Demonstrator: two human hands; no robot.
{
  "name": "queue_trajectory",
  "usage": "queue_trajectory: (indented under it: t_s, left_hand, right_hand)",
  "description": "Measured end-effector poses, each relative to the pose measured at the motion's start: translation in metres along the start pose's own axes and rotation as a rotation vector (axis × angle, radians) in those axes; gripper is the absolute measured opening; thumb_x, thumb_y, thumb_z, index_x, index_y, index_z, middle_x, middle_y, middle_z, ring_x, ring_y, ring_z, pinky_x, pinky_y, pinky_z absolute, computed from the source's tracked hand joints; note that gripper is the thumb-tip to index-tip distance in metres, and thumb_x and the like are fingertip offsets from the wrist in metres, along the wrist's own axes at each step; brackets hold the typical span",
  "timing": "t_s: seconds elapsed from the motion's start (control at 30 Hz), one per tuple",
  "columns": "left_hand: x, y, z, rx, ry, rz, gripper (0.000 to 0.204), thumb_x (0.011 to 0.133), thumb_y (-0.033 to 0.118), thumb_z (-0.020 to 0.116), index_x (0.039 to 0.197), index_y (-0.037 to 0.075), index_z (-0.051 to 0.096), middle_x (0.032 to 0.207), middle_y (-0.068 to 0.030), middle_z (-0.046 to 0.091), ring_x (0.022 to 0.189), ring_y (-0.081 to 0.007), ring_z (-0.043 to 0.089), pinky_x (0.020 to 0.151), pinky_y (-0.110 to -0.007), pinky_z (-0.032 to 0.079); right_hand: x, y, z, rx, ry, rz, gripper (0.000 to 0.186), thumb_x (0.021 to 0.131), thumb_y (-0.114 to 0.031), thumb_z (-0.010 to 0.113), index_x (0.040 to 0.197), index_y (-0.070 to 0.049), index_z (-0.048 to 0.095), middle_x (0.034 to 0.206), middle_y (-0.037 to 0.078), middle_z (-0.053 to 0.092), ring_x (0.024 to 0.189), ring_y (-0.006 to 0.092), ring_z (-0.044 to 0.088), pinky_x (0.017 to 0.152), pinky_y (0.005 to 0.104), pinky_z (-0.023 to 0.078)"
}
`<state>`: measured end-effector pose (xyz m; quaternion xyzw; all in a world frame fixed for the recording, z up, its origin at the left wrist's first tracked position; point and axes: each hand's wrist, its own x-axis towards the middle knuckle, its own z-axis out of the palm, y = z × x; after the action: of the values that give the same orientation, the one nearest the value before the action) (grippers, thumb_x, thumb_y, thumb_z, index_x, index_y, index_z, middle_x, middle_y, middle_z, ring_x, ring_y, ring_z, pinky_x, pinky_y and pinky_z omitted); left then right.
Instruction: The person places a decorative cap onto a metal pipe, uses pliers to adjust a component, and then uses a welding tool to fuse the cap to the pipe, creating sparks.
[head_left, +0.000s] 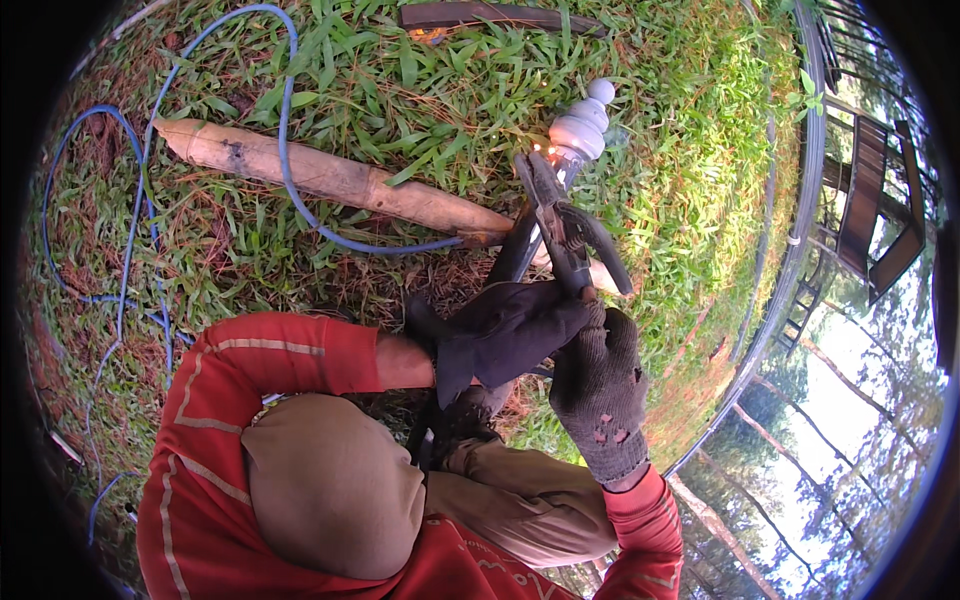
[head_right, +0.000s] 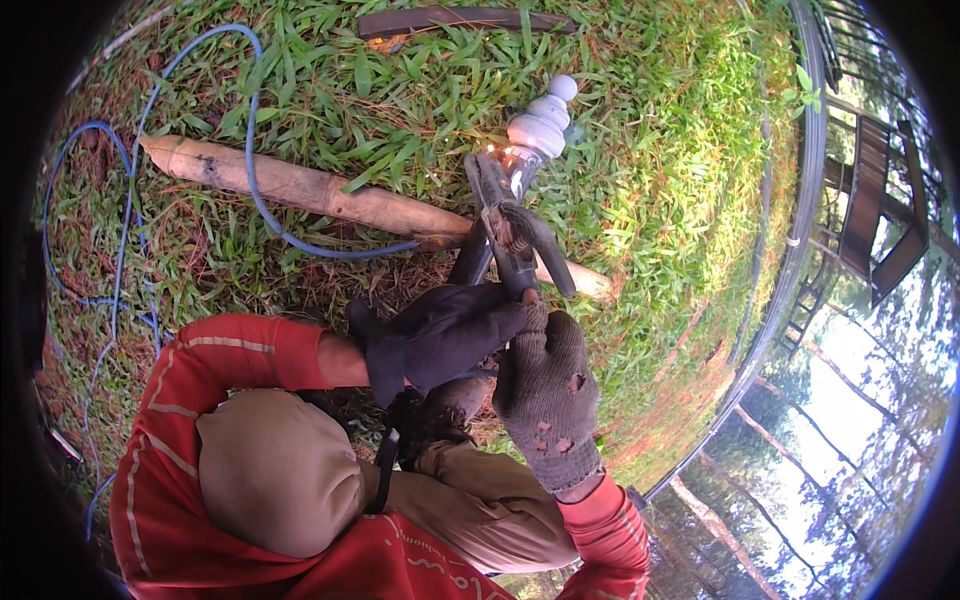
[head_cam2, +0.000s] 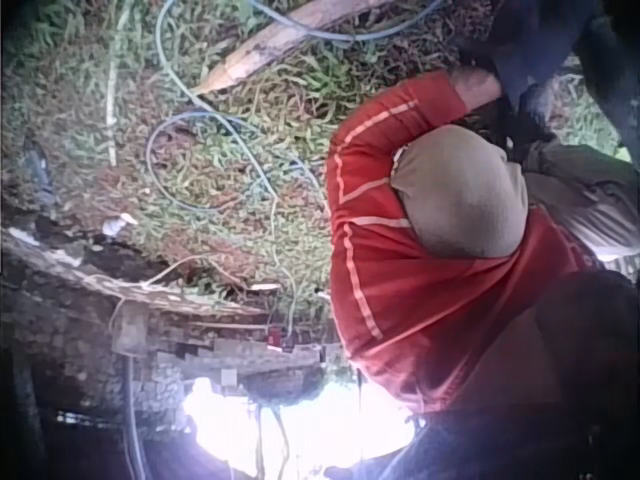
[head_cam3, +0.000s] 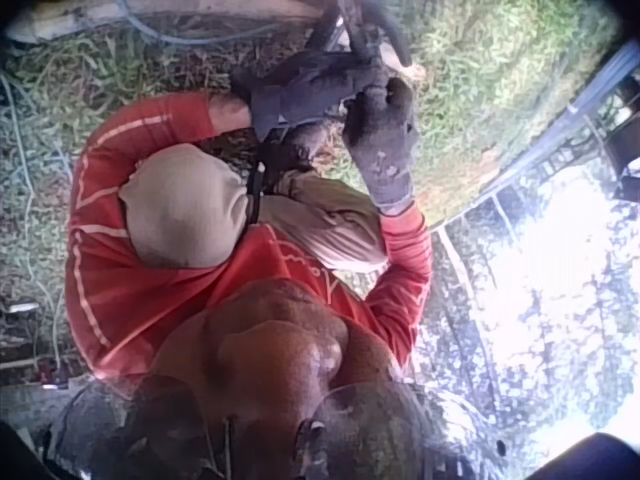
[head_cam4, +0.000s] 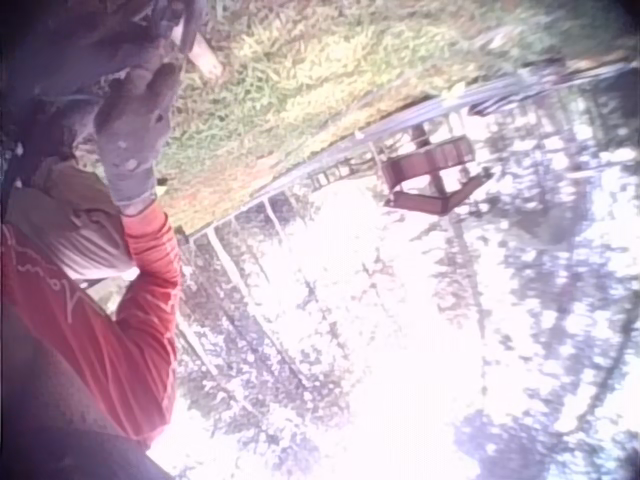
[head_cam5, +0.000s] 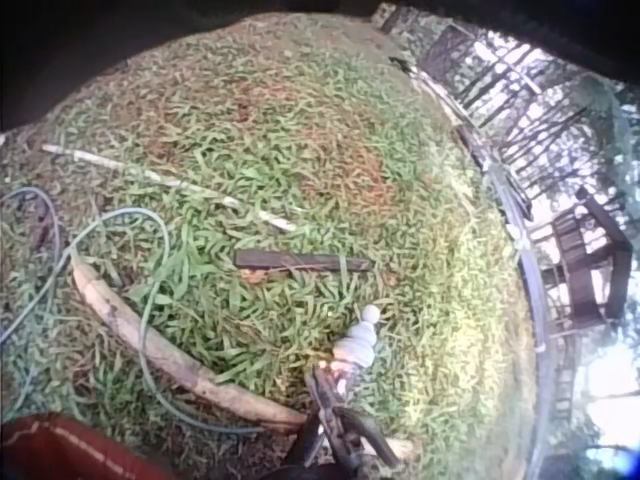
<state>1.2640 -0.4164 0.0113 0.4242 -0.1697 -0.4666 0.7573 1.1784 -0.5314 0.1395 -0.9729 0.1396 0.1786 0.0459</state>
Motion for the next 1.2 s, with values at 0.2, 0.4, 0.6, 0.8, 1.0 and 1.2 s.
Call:
queue_trajectory:
  t_s: [0.2,0.4,0.6,0.8,1.0,1.2]
  left_hand:
    - [0.005,-0.006,-0.004,0.144,-0.031,0.05,0.04,0.116,0.032,0.055,0.136,0.001,0.069,0.119,-0.0165,0.078,0.112,-0.0252,0.075,0.1,-0.041,0.057]
    - [0.01,-0.004,-0.008,0.189,-0.066,0.119,0.041,0.116,0.033,0.054,0.138,0.0,0.067,0.121,-0.0164,0.077,0.114,-0.0253,0.074,0.101,-0.041,0.057]
    - [0.012,0.006,-0.009,0.108,-0.094,-0.02,0.043,0.116,0.034,0.053,0.138,0.0,0.066,0.121,-0.0168,0.077,0.116,-0.0259,0.074,0.101,-0.042,0.057]
    - [0.017,0.007,-0.013,0.122,-0.155,-0.133,0.053,0.115,0.04,0.057,0.148,-0.002,0.063,0.134,-0.0148,0.075,0.125,-0.0172,0.068,0.109,-0.037,0.053]
    - [0.015,0.002,-0.008,0.063,-0.084,-0.049,0.034,0.114,0.025,0.058,0.134,-0.002,0.068,0.121,-0.0183,0.077,0.114,-0.0254,0.074,0.1,-0.038,0.057]
    - [0.009,-0.022,-0.006,-0.029,-0.071,0.093,0.034,0.114,0.025,0.059,0.133,-0.001,0.068,0.122,-0.0124,0.076,0.113,-0.0184,0.072,0.1,-0.037,0.057]
  right_hand:
    - [-0.001,0.004,0.006,-0.009,-0.027,0.023,0.08,0.088,-0.007,0.073,0.163,0.0,0.046,0.117,0.023,0.06,0.091,0.0405,0.069,0.067,0.0491,0.058]
    - [0.004,0.001,0.003,-0.019,-0.011,0.047,0.082,0.088,-0.007,0.073,0.164,-0.001,0.043,0.12,0.024,0.059,0.093,0.0415,0.07,0.067,0.0495,0.059]
    - [0.006,0.0,0.001,-0.015,-0.059,0.093,0.082,0.088,-0.009,0.074,0.164,-0.002,0.043,0.124,0.025,0.06,0.097,0.042,0.071,0.07,0.0497,0.061]
    - [0.007,0.0,0.001,-0.001,-0.059,0.095,0.083,0.088,-0.01,0.075,0.164,-0.001,0.043,0.124,0.024,0.06,0.098,0.0414,0.071,0.071,0.0497,0.061]
    - [0.006,0.003,0.004,-0.034,-0.049,0.072,0.083,0.088,-0.012,0.076,0.164,-0.002,0.043,0.123,0.023,0.059,0.096,0.0407,0.07,0.07,0.0494,0.06]
    - [0.007,0.0,0.003,-0.013,-0.028,0.062,0.08,0.088,-0.009,0.075,0.163,-0.001,0.046,0.119,0.023,0.06,0.094,0.0407,0.069,0.068,0.049,0.059]
